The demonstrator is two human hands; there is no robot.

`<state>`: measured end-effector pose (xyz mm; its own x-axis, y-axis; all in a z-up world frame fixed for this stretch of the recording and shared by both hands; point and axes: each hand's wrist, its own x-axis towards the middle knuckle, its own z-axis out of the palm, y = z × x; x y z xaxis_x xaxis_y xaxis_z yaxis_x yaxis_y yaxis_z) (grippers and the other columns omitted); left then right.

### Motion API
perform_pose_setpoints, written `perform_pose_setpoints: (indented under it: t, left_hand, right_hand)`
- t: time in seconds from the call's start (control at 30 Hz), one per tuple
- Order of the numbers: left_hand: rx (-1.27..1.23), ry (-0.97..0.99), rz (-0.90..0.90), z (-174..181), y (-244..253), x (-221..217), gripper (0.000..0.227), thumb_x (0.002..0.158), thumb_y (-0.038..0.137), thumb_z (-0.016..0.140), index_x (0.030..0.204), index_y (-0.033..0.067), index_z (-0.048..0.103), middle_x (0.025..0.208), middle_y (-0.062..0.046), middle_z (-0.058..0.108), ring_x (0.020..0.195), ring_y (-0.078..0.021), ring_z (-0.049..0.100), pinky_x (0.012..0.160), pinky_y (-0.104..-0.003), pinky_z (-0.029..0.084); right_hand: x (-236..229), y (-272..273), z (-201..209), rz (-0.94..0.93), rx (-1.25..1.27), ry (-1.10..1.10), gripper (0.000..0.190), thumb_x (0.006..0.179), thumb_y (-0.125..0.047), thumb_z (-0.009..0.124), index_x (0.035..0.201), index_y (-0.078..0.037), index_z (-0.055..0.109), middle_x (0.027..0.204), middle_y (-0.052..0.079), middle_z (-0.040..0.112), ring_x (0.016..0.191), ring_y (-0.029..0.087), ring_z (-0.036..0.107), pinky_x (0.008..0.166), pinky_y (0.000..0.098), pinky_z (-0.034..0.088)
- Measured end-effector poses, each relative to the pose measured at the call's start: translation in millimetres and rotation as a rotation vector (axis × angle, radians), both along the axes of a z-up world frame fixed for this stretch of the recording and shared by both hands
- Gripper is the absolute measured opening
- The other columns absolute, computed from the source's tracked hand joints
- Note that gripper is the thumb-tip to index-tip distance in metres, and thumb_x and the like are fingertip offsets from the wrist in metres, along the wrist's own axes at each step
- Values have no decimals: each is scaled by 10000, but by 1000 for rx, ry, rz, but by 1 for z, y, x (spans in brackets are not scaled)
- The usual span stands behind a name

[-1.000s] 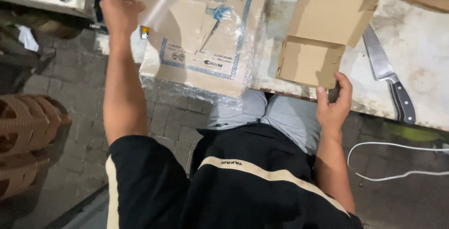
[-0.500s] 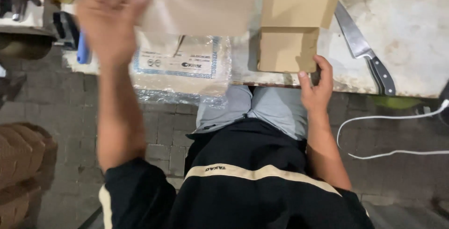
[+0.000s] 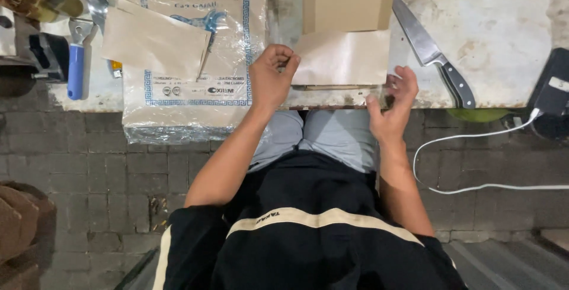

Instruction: The person assembles small cardboard boxes by inserting pre-cut paper liners into the box base and folding the flaps. They repeat this process for multiple boxes, stacking the completed units on the table.

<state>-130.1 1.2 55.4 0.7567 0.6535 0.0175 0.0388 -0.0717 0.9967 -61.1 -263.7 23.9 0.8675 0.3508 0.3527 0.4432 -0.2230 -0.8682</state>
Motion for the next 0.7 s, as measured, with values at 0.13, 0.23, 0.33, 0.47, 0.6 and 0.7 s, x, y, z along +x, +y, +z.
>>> perform_pose_setpoints:
  t: [0.13,0.23,0.33,0.47,0.6,0.7]
  left_hand:
    - [169,77,-47,2,0,-7,163,857,136,766,971,59,677,859,-115,729,804,-208,701,702,-356,556]
    - [568,-28,-122,13,8,-10,299,882,188,781,1107,40,650,1041,-168,665,985,-325,656,819,-429,540]
    - [1050,-260,-321,34,19,-10,308,922,264,745,1139,62,662,1172,-160,620,1148,-353,581,941,-458,475]
    - [1329,-403,-674,21,35,-4,359,955,458,652,1033,111,696,1103,-91,661,1177,-276,566,1021,-477,366]
    - [1358,-358,-815,-1,42,8,416,917,525,660,969,114,692,1028,-58,678,1134,-239,585,1112,-535,283]
    - [1451,-319,-859,-9,36,14,421,875,544,683,943,128,704,923,-26,690,1056,-211,599,1157,-577,196]
  right_hand:
    - [4,4,26,-49,-375,-452,531,976,-561,571,1289,-132,588,1463,148,317,1322,376,350,1075,508,286]
    - [15,9,37,-73,-509,-593,516,1005,-625,499,1197,-183,688,1465,127,341,1346,365,299,1097,506,211]
    - [29,8,47,-53,-600,-698,470,1018,-618,509,1153,-211,702,1457,122,386,1337,375,285,1060,511,201]
    - [36,11,62,95,-706,-777,420,1025,-601,519,1010,-221,698,1432,98,488,1351,356,261,1006,527,192]
    - [50,13,62,104,-773,-872,468,1001,-635,530,887,-210,686,1445,61,532,1363,336,280,1014,522,205]
    - [54,13,62,126,-809,-911,478,984,-647,565,848,-205,688,1431,36,573,1359,326,305,1039,528,188]
